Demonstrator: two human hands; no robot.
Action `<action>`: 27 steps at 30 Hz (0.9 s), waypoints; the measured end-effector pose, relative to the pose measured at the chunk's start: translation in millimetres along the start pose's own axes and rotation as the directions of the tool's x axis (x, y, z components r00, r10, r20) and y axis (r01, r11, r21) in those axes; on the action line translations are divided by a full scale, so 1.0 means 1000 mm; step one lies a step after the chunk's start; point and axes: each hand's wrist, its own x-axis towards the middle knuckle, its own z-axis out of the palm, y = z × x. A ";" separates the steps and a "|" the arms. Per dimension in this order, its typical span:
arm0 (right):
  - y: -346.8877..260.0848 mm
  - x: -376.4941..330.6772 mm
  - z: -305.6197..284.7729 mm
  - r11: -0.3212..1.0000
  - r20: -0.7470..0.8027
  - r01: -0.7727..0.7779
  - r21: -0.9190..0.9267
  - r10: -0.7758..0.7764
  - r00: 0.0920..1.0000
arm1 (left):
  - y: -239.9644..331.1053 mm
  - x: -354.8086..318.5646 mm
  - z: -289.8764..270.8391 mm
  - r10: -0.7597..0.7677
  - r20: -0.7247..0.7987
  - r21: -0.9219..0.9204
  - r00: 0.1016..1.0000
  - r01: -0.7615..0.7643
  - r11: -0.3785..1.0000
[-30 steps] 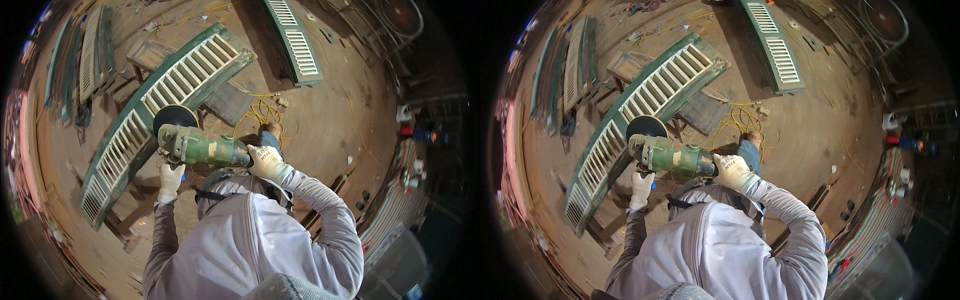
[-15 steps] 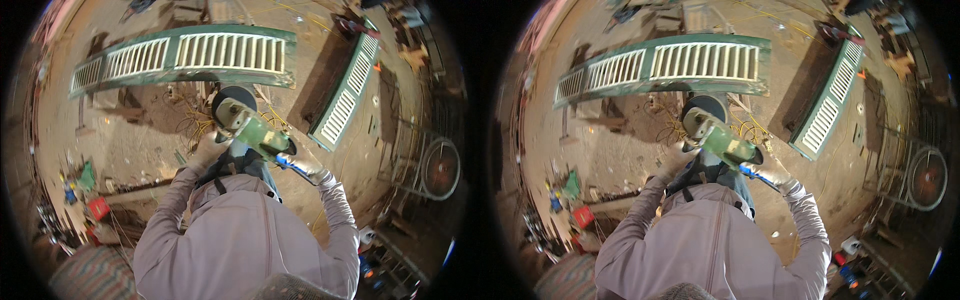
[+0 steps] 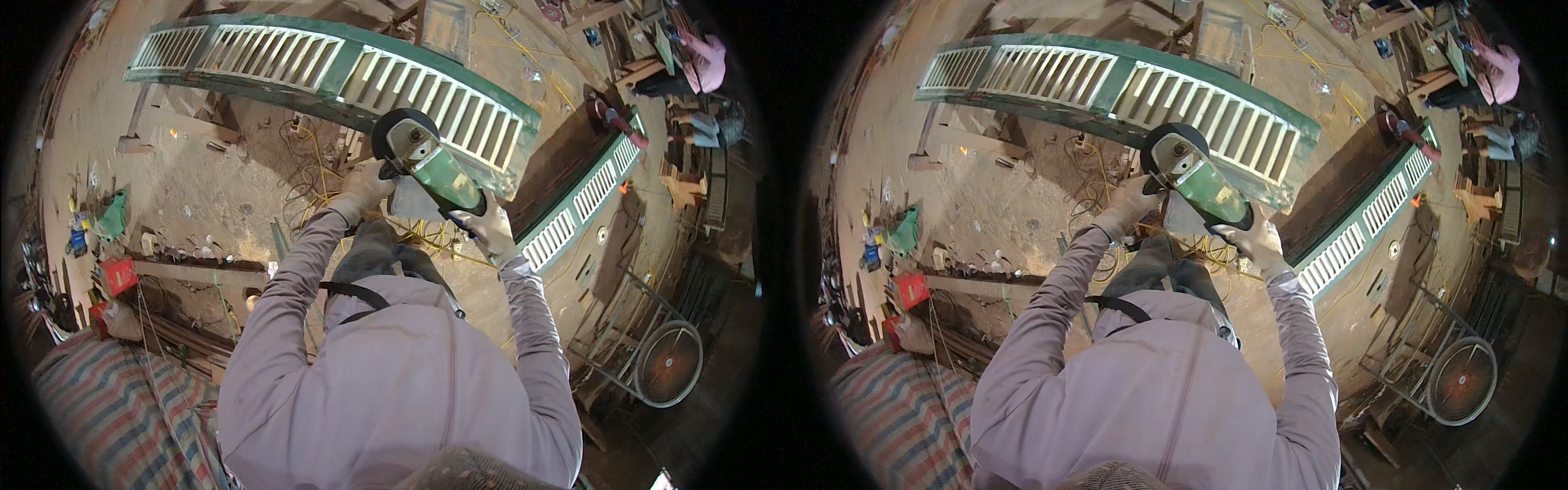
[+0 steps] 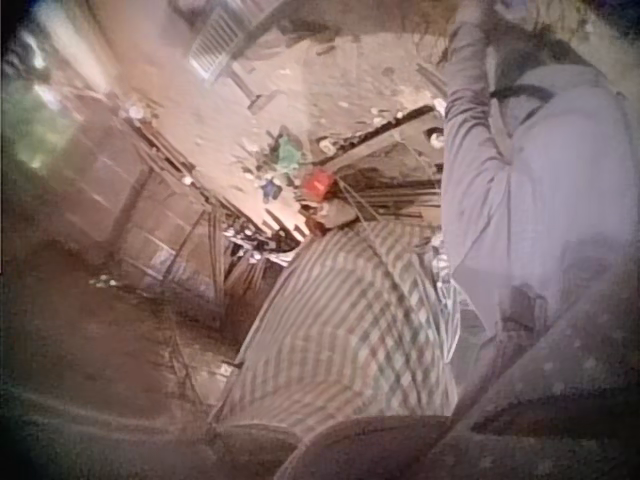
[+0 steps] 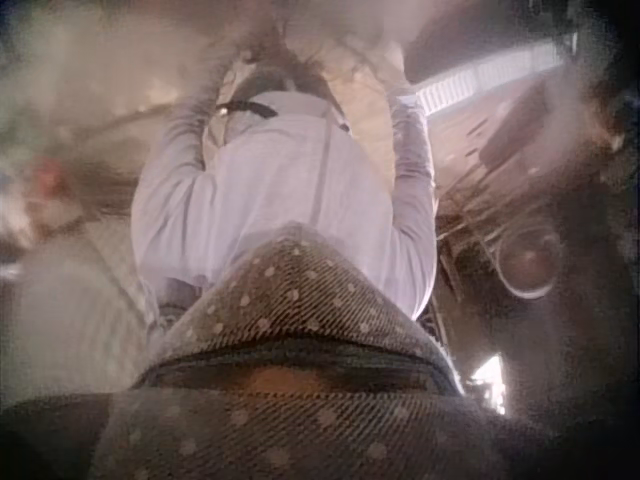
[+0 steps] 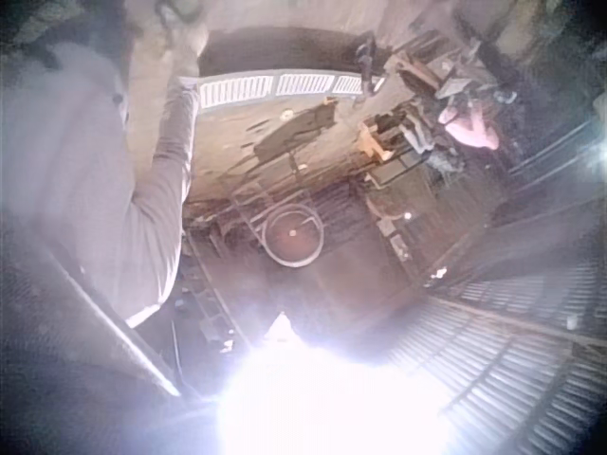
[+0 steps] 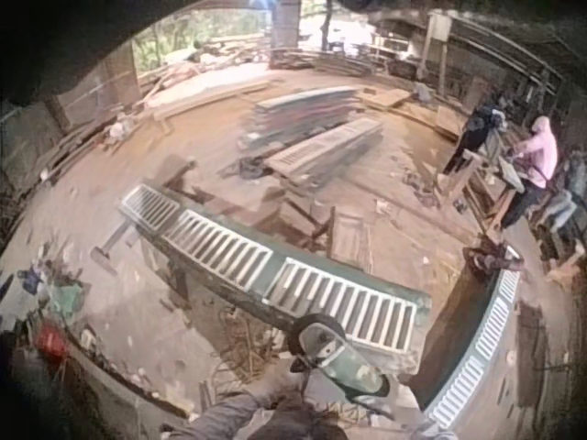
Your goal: The person applies glue to the edges of wooden slats and presses them into a green metal frame, then uses an angle grinder to smooth the frame edges. The person handles a glue bottle, a small container, and the angle grinder while working on the frame.
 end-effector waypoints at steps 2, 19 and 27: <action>-0.005 0.030 0.020 0.930 0.066 -0.090 0.355 0.071 0.995 | 0.012 0.007 -0.027 -0.089 0.028 0.032 0.996 0.088 0.996; -0.134 0.192 -0.054 0.973 0.070 0.118 -0.199 -0.106 0.992 | 0.042 0.153 -0.060 -0.277 -0.186 0.230 0.943 0.316 0.921; -0.127 0.262 -0.093 0.996 0.129 0.067 0.051 -0.073 0.989 | 0.103 0.210 -0.078 -0.265 -0.241 0.188 0.934 0.313 0.931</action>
